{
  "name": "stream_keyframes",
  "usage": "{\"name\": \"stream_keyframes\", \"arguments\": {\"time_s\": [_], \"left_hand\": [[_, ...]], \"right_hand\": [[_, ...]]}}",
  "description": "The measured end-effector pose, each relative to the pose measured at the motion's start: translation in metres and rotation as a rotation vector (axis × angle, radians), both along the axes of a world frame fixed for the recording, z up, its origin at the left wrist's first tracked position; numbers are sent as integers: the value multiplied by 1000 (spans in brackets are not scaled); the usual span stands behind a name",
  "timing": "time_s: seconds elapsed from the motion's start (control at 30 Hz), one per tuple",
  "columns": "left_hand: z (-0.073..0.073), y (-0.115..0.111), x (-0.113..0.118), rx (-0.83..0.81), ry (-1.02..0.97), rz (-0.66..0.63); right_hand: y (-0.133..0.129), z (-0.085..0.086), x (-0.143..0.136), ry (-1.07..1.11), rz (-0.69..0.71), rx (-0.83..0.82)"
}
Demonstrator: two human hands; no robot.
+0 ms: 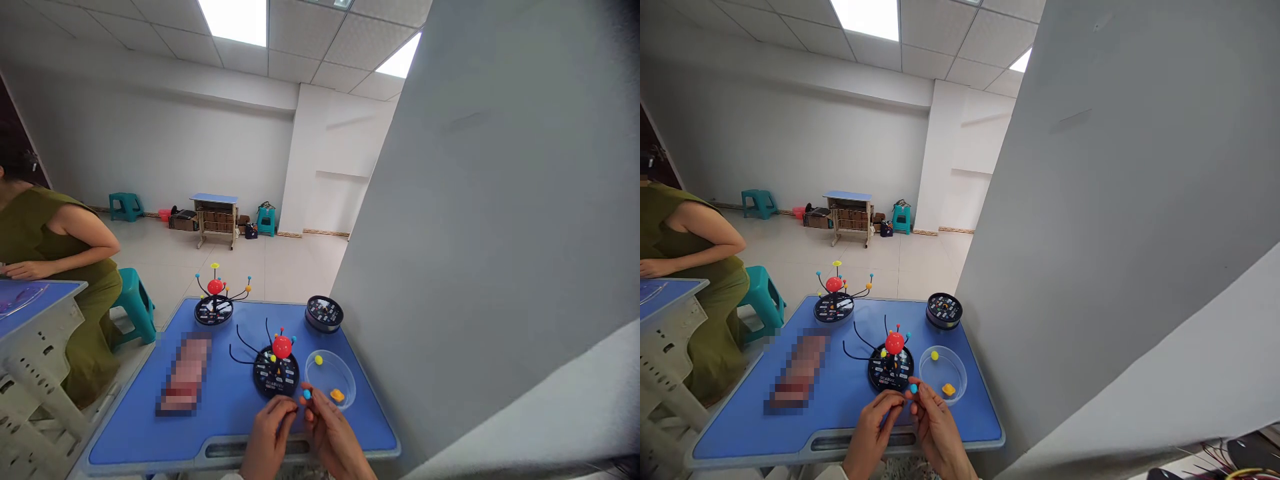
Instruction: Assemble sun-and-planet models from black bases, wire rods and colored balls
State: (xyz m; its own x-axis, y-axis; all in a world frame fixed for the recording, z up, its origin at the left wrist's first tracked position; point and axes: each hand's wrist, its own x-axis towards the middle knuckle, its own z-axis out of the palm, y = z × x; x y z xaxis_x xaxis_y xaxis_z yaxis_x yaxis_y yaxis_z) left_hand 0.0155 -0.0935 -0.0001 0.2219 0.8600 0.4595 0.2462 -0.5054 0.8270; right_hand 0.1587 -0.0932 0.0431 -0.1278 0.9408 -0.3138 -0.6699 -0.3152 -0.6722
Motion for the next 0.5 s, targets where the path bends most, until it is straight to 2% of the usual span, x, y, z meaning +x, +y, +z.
{"name": "stream_keyframes", "arguments": {"time_s": [0.23, 0.5], "left_hand": [[-2, 1, 0, 0, -23, -21], [-2, 3, -1, -12, -15, -24]], "right_hand": [[-3, -9, 4, -67, 14, 27], [-3, 5, 3, -550, 3, 295]]}}
